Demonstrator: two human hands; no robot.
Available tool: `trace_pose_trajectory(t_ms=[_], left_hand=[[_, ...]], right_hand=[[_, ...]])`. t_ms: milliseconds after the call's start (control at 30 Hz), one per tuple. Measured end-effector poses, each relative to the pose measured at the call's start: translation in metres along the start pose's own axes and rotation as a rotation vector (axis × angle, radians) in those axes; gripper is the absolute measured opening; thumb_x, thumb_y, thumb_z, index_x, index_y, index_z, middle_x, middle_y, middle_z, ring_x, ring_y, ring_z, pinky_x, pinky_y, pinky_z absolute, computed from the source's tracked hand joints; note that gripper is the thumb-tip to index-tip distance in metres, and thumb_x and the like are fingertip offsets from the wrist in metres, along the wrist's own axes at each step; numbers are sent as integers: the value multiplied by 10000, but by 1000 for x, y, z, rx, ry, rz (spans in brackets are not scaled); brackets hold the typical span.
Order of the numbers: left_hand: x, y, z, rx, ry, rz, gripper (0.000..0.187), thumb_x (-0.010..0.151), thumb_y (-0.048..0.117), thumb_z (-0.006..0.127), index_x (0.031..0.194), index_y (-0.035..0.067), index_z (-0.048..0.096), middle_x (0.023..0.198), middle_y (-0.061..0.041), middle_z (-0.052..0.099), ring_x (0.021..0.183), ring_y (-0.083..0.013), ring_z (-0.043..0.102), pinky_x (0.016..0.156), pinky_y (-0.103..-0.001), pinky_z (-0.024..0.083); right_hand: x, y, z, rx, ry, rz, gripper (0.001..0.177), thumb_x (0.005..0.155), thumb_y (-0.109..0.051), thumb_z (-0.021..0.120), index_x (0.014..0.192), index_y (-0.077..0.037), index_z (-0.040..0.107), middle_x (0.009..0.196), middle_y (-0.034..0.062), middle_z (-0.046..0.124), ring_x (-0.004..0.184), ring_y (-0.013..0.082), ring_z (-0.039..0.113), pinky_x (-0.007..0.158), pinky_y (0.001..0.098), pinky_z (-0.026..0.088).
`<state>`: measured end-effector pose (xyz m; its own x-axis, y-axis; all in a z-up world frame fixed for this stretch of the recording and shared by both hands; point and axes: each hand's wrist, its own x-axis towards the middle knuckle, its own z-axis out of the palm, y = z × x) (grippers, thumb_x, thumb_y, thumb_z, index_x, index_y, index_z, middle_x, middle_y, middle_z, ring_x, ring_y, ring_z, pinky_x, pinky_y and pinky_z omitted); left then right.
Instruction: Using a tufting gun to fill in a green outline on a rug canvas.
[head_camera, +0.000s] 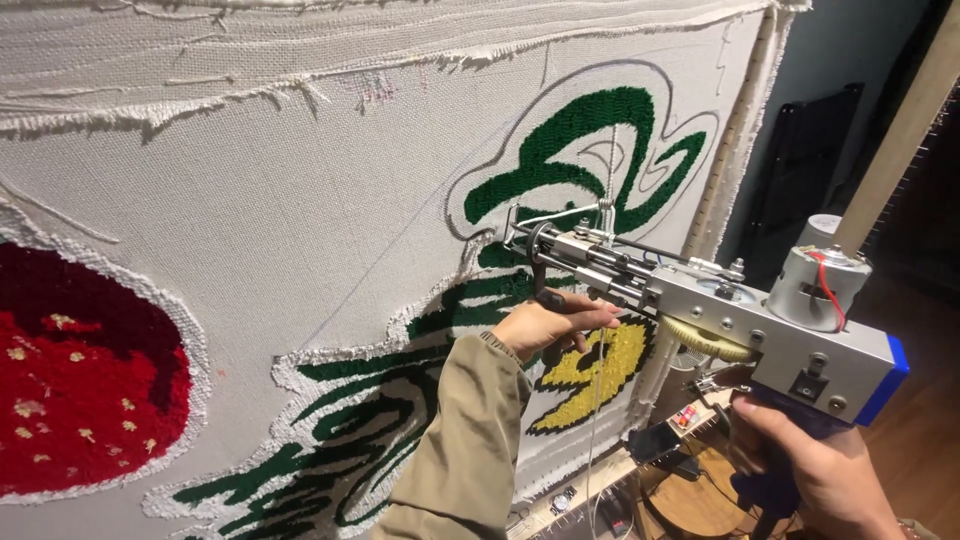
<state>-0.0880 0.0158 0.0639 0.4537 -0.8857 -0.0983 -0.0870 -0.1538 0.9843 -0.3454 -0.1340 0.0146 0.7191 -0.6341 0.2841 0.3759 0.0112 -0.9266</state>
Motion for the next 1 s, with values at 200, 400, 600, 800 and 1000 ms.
trace_pose_trajectory(t_ms=[200,400,600,800,1000], left_hand=[[15,-34,-2,-83,35,54,391,869,372,760,1174,129,787,1230,-65,788,663,-124,603,715,-259,479],[14,-41,-6,-148,83,18,428,843,307,788,1208,85,777,1234,-88,786,705,-90,594,630,-185,455],[8,-31,-8,-211,121,-38,435,778,318,831,1138,77,794,1205,-63,793,666,-88,560,614,-180,443],[19,-40,-27,-126,91,-36,410,813,390,815,1134,135,814,965,-16,747,714,-88,611,526,-203,403],[43,-60,-40,-184,91,33,293,848,321,824,1045,104,837,752,1,704,610,-73,579,464,-191,386]], right_hand=[[1,12,-8,-68,-33,7,169,906,14,713,790,55,597,540,145,521,423,263,468,386,377,410],[8,14,1,-56,-43,73,219,924,33,700,784,60,533,569,156,469,462,287,448,405,409,411],[12,10,12,-46,47,217,175,912,44,738,871,106,580,614,202,483,487,321,457,436,448,407],[15,-4,37,-25,57,217,279,887,66,715,1147,117,628,714,241,527,494,318,450,429,443,395],[10,-12,55,-151,43,220,272,916,31,714,1178,102,733,642,218,506,531,305,449,475,438,419]])
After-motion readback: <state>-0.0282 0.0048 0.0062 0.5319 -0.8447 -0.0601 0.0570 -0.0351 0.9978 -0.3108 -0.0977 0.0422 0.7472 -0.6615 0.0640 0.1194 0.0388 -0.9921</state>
